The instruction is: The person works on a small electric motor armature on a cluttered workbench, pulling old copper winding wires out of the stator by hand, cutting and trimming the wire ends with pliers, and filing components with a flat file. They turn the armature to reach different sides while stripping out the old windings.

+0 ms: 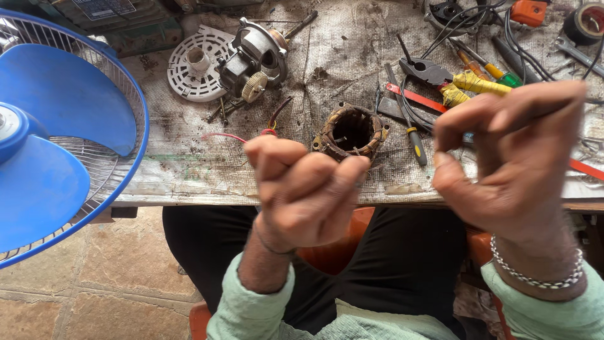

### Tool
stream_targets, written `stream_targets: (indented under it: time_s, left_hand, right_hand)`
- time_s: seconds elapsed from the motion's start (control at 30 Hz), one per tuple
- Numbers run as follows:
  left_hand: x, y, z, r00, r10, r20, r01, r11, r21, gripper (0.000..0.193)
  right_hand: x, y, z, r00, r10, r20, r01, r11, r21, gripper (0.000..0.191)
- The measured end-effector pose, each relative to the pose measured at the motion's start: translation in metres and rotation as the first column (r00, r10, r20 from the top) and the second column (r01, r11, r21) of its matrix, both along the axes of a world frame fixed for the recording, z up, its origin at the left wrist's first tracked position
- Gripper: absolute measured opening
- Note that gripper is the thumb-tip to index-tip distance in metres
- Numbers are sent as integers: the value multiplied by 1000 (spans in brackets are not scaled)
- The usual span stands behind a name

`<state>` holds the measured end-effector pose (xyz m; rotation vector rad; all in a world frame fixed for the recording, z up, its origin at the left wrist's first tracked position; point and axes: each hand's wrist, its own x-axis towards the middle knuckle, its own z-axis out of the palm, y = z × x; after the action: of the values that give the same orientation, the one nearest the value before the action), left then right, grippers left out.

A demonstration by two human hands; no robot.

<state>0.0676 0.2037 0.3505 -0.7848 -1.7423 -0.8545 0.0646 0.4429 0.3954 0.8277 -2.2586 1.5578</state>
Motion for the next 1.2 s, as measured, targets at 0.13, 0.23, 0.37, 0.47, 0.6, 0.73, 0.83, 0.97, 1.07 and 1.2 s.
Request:
stream_targets:
  time_s: [0.13,0.23,0.37,0.47,0.6,0.73,0.83,0.97,1.07,1.2]
  left_hand:
    - [4,-6,5,948,-156,277,140,987,74,13]
    - [4,-7,7,873,-250,419,231,968,96,13]
    - [5,-7,8,830,-295,473,275,955,113,13]
    - [5,-6,6,810,-315,495,291,948,128,15]
    - [4,-4,4,808,-316,497,295,947,123,13]
    - [6,-4,6,815,-311,488,299,948,105,15]
    - [7,-4,9,835,-300,460,303,950,71,17]
    - [13,-2,14,883,-242,401,272,962,-19,17]
    - [14,-2,16,919,-213,332,235,972,-27,16]
    - [10,-8,15,954,-154,258,161,987,-6,13]
  right_hand:
    - [2,-1,0,998,23,-64,-20,998,52,53]
    - [6,-14,-7,977,141,-158,-123,985,117,56]
    - [4,-33,-13,941,154,-302,-110,982,156,59]
    - [3,-38,-14,928,152,-340,-111,984,137,61]
    - [4,-38,-18,929,111,-353,-79,992,103,62]
    - [3,-33,-23,934,134,-330,-132,991,28,61]
    - [6,-34,-25,942,132,-309,-146,989,-23,61]
    - [12,-37,-24,957,62,-285,-87,993,-74,59]
    - [9,-30,-22,947,-40,-319,21,998,-62,51]
    - [-2,2,-20,943,-80,-323,78,997,-18,43]
